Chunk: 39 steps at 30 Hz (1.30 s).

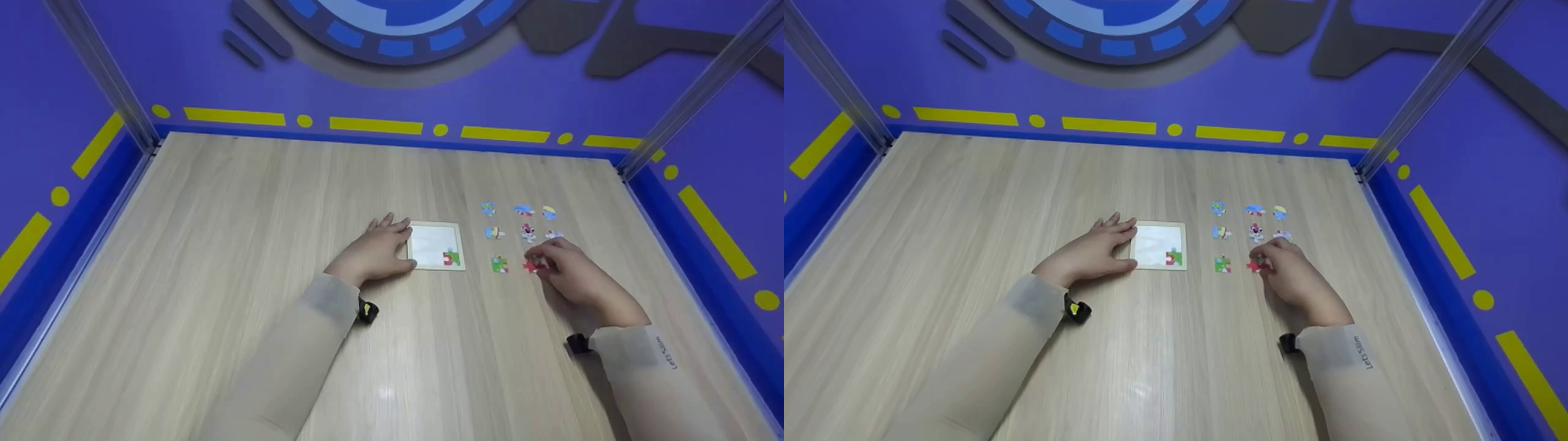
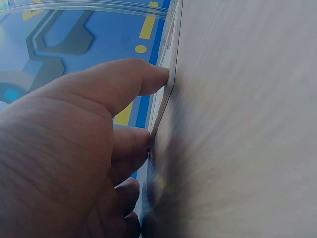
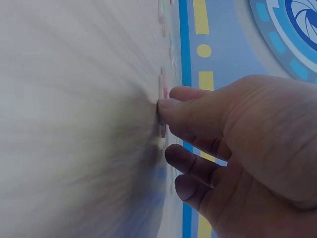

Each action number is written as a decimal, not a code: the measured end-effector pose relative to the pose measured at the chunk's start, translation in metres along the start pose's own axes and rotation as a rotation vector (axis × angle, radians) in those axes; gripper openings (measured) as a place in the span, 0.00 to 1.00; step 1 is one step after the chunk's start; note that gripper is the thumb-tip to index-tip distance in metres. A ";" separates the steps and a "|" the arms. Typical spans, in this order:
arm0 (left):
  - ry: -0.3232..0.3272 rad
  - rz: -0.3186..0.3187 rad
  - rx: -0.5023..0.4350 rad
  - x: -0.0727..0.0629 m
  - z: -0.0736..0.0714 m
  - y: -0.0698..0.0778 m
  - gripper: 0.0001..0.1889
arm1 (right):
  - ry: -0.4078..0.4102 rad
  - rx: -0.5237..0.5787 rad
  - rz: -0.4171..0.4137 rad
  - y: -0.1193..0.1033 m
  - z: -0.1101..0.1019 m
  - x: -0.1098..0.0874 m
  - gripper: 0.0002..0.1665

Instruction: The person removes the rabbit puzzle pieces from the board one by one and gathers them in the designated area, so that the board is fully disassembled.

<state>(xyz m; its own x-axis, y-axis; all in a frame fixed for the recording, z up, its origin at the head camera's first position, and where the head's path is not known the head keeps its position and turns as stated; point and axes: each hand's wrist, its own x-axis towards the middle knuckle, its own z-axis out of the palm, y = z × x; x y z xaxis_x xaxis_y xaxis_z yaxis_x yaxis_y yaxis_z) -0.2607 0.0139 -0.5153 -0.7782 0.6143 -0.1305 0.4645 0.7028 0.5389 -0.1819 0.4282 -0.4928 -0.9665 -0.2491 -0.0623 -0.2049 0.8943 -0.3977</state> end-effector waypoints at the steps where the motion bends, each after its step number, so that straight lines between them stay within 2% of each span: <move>1: 0.001 0.002 -0.001 0.000 0.000 0.000 0.44 | 0.002 0.010 0.010 -0.002 -0.001 0.000 0.21; 5: 0.002 0.001 -0.005 0.000 0.000 0.000 0.44 | -0.003 0.060 0.024 -0.017 -0.005 0.003 0.23; 11: 0.000 -0.008 -0.003 0.000 0.000 0.001 0.45 | 0.002 0.105 -0.026 -0.042 -0.007 0.013 0.25; 20: 0.001 -0.002 -0.013 0.000 -0.001 0.001 0.44 | 0.060 0.192 -0.066 -0.094 -0.005 0.039 0.22; 26: -0.001 -0.005 -0.012 0.000 -0.001 0.003 0.44 | 0.098 0.245 -0.099 -0.124 -0.002 0.050 0.21; 34: -0.016 -0.006 -0.003 0.003 0.000 0.003 0.45 | 0.016 0.282 -0.099 -0.130 0.022 0.057 0.21; 39: -0.011 -0.018 0.003 0.000 -0.003 0.001 0.45 | -0.044 0.248 -0.111 -0.129 0.036 0.064 0.24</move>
<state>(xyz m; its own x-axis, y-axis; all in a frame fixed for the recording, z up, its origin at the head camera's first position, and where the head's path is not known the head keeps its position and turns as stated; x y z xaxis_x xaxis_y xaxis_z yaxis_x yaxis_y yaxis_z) -0.2613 0.0138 -0.5123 -0.7813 0.6060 -0.1494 0.4521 0.7146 0.5339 -0.2118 0.2838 -0.4786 -0.9316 -0.3610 -0.0434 -0.2595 0.7438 -0.6160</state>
